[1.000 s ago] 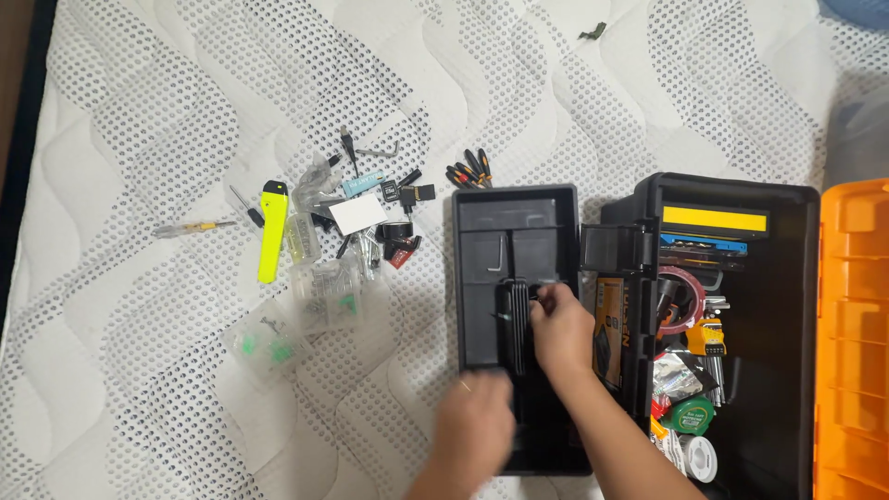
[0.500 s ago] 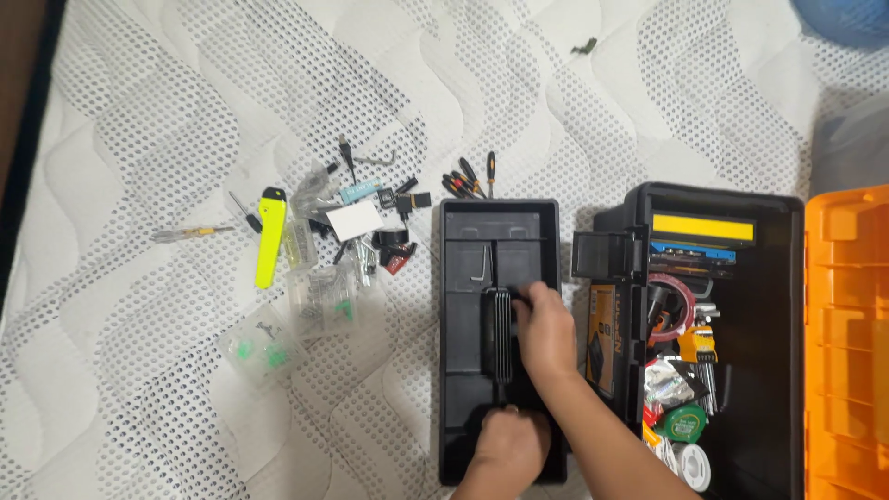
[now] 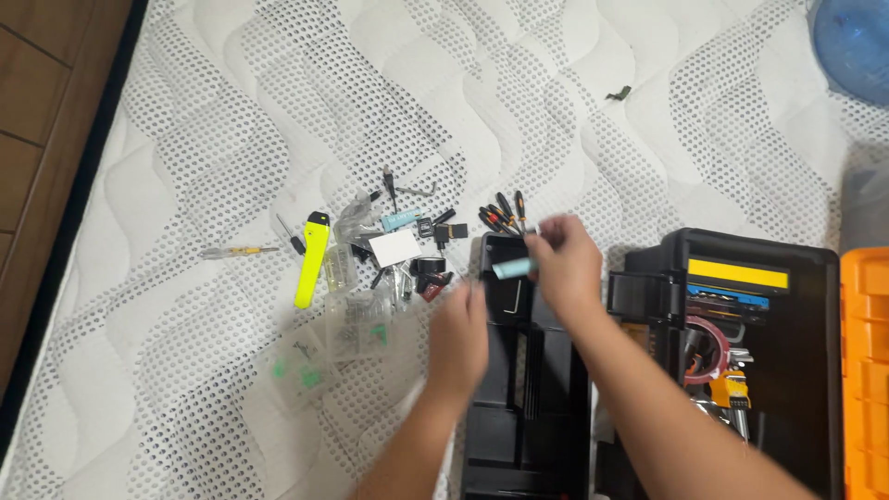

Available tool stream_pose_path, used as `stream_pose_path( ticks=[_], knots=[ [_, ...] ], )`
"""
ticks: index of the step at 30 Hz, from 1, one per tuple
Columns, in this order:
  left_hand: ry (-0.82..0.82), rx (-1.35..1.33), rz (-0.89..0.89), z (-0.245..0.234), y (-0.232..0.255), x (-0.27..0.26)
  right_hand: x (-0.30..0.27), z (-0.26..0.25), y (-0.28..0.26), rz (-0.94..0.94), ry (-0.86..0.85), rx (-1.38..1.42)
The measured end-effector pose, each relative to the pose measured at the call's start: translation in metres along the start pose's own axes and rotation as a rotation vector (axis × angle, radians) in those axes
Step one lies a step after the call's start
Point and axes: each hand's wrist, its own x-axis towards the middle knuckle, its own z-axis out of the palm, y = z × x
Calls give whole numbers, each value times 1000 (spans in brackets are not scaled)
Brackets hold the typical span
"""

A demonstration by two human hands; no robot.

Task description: The person opens a yellow toolbox and removes multiple items, including small plastic bags, screwdrivers, cables, a utility knife, Allen keys, pliers, a tape measure, and a level, placing them on a white mattress. The person continues to empty the toolbox and arranges the tools on the mattress.

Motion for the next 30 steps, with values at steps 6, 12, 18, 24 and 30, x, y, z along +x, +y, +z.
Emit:
stream_pose_path(
  ticks=[6,12,18,24,30],
  knots=[
    [47,166,167,-18,18,115,47,22,-44,-66,-161,-61],
    [35,239,165,-31,-26,11,-3,-53,1,66,-21,32],
    [-64,208,-76,4,-63,-124,-171,-67,149,448,117,237],
    [12,186,143,37,-44,-103,-218,-31,197,481,50,86],
    [-191,624,231,84,-20,31,-151,-80,98,272,131,275]
  ],
)
